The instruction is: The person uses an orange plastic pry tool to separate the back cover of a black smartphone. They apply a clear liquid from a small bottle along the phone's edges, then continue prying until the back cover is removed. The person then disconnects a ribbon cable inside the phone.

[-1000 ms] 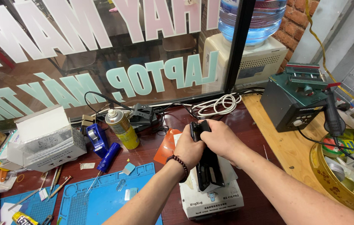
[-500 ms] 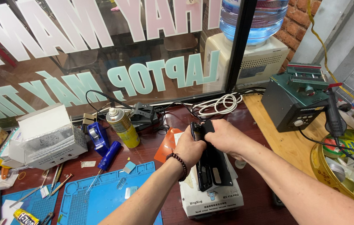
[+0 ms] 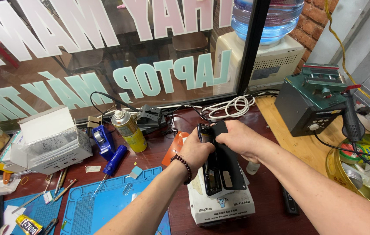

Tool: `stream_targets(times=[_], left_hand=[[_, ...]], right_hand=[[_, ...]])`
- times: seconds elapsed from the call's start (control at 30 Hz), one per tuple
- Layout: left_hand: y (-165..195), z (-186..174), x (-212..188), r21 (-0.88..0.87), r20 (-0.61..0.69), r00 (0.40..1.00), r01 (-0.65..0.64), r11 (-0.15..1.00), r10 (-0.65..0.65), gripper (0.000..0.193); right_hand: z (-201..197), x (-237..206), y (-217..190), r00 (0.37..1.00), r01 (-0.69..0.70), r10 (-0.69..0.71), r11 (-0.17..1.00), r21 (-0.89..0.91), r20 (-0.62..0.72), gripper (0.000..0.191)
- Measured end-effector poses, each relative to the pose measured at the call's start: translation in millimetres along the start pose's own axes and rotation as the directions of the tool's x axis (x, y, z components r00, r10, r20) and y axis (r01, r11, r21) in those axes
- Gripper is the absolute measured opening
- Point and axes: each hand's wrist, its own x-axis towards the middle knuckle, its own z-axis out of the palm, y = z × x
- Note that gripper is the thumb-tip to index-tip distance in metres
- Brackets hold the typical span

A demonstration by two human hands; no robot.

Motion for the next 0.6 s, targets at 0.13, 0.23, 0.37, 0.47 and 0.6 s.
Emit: stream_targets(times=[0.13, 0.23, 0.37, 0.47, 0.6], left_hand=[[-4, -2, 2, -0.073, 0.032, 0.999, 0.006, 0.997, -0.003, 0.052], [-5, -3, 3, -0.097, 0.034, 0.999, -0.01, 0.995, 0.013, 0.052], [-5, -6, 1, -0.111, 0.047, 0.999, 0.002, 0.994, 0.004, 0.049], [-4, -11, 1, -0.161, 0.068, 0.997, -0.013, 0.987, 0.024, 0.047], [0, -20, 0, -0.321, 0.146, 0.989, 0.053, 0.946, -0.006, 0.04]], right_hand=[[-3, 0, 0, 0.999, -0.044, 0.045, 0.997, 0.066, -0.01, 0.017], [-4, -4, -3, 0.999, -0.039, 0.039, 0.991, 0.131, 0.004, 0.024], [-7, -10, -7, 0.999, -0.044, 0.042, 0.988, 0.147, 0.016, 0.035], [-10, -10, -9, 0.999, -0.044, 0.04, 0.984, 0.175, 0.026, 0.034], [-21, -12, -9, 0.993, -0.117, 0.109, 0.946, 0.304, 0.043, 0.025]])
